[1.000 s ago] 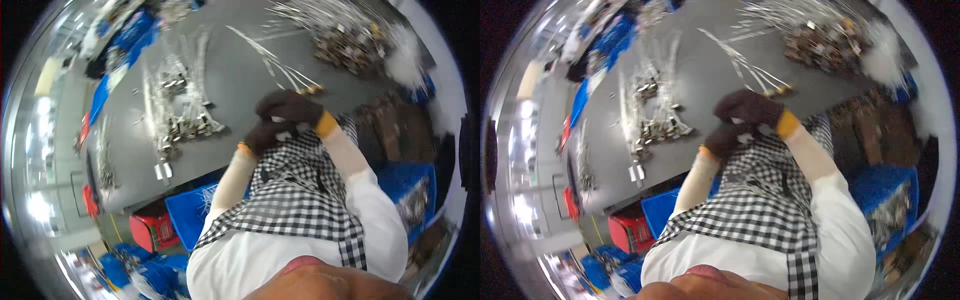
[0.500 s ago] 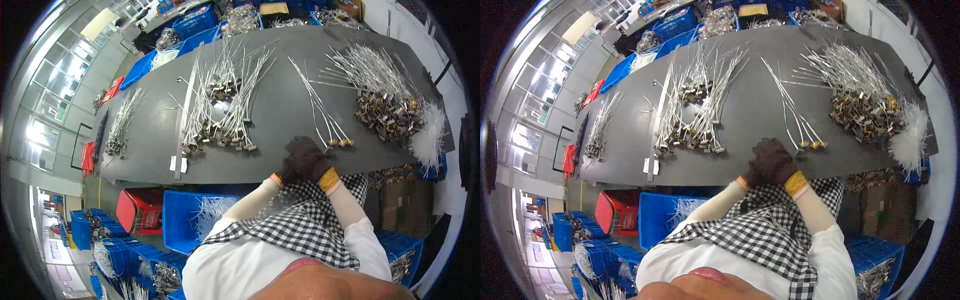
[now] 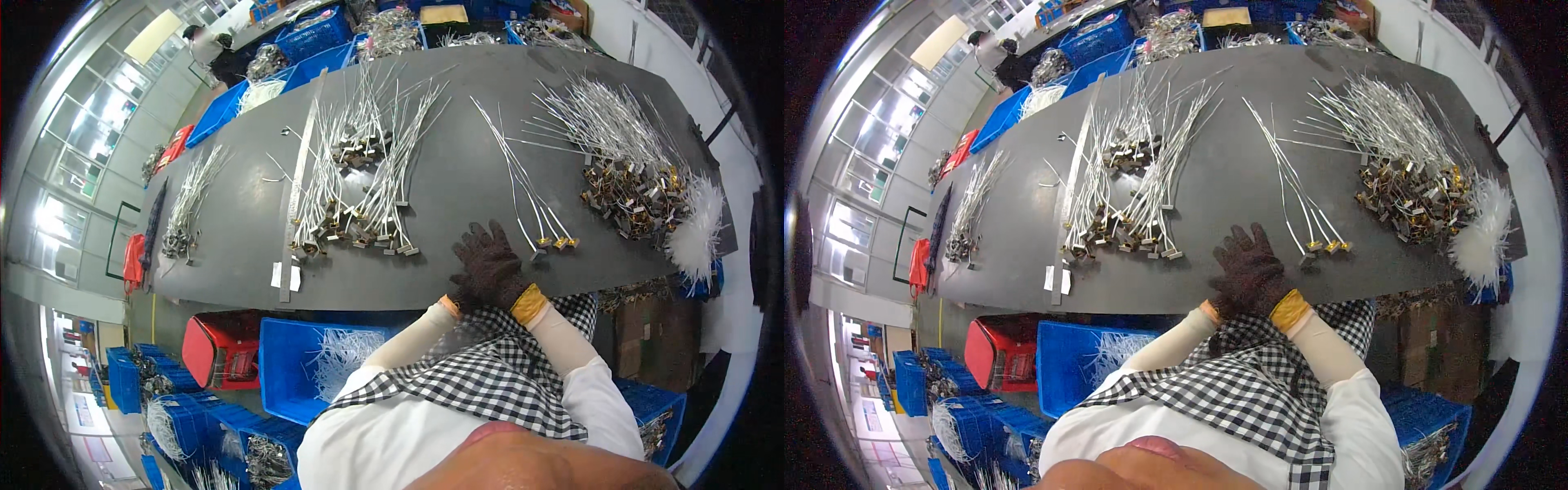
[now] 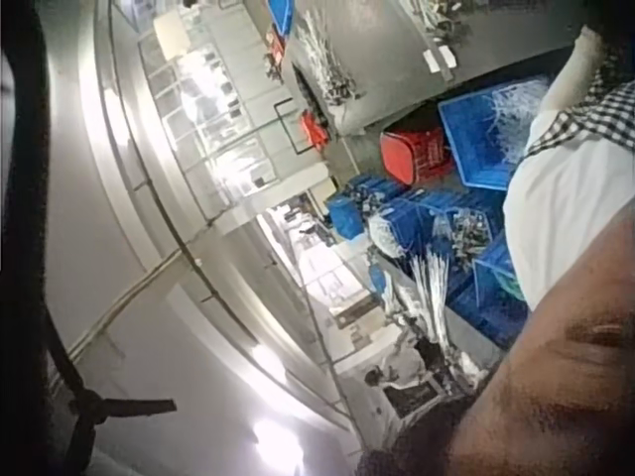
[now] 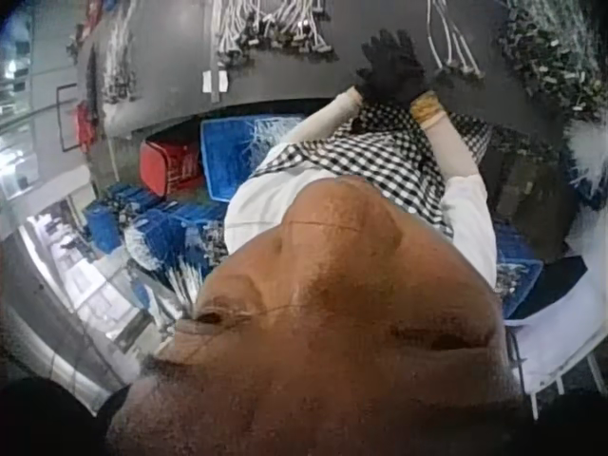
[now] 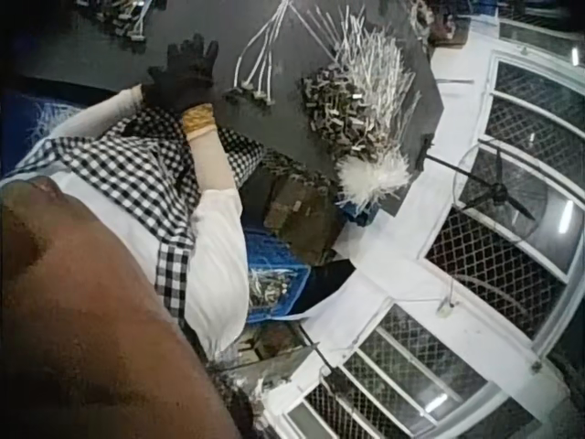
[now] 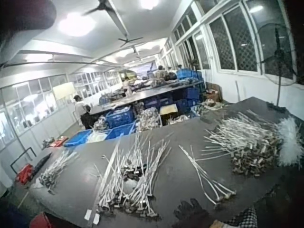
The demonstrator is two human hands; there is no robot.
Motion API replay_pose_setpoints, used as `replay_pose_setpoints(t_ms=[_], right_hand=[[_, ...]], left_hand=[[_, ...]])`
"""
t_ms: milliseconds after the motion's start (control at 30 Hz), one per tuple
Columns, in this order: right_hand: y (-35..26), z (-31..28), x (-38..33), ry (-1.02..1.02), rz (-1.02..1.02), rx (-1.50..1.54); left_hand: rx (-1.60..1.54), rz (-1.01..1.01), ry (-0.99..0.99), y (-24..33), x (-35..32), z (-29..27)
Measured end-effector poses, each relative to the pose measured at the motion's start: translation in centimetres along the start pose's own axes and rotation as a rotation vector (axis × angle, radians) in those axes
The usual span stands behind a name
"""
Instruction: Bundling and assembling electronic wire harnesses with connectors at a workstation.
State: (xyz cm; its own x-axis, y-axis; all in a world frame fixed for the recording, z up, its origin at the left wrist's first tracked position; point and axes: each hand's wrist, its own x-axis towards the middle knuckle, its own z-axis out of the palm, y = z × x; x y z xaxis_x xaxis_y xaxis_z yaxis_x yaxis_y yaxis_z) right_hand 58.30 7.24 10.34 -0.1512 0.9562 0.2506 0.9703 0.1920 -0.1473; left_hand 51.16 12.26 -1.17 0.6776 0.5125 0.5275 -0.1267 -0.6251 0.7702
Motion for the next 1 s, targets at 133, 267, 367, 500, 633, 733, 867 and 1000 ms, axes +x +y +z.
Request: replay_pose_setpoints(t_ms=[133, 267, 367, 500, 633, 733, 867, 1000], right_hand=[[-0.4, -0.3, 0.3, -0.015, -0.008, 0.047], [-0.6, -0.3, -0.2, 0.058, -0.022, 0.101], [1.2, 2.2, -0.4, -0.082, 0.035, 0.115], [-0.1, -2.5, 1.3, -0.182, 0.069, 0.098], [6.0, 0.4, -0.6, 0.474, -0.09, 0.457], [4.9, -2.1, -0.7, 0.494, 0.229, 0.872], [4.6, -1.7, -2.3, 0.525, -0.142, 0.213], [0.9, 1.0, 0.3, 0.357, 0.06, 0.084]], left_hand=[[0.232, 0.114, -0.056, 0.1, 0.3, -1.0], [0.458, 0.231, -0.124, 1.0, -0.8, -2.8], [0.61, 0.312, -0.182, 0.7, -0.7, -3.3], [0.742, 0.339, -0.31, 0.5, -1.2, -5.5], [0.709, 0.394, -0.474, 1.0, 0.0, -3.0], [-0.778, -0.556, -0.076, -0.1, 0.1, -3.4], [0.141, -0.16, -0.211, 0.3, -0.9, -2.2], [-0.059, -0.133, -0.447, 0.0, -0.9, -2.9]])
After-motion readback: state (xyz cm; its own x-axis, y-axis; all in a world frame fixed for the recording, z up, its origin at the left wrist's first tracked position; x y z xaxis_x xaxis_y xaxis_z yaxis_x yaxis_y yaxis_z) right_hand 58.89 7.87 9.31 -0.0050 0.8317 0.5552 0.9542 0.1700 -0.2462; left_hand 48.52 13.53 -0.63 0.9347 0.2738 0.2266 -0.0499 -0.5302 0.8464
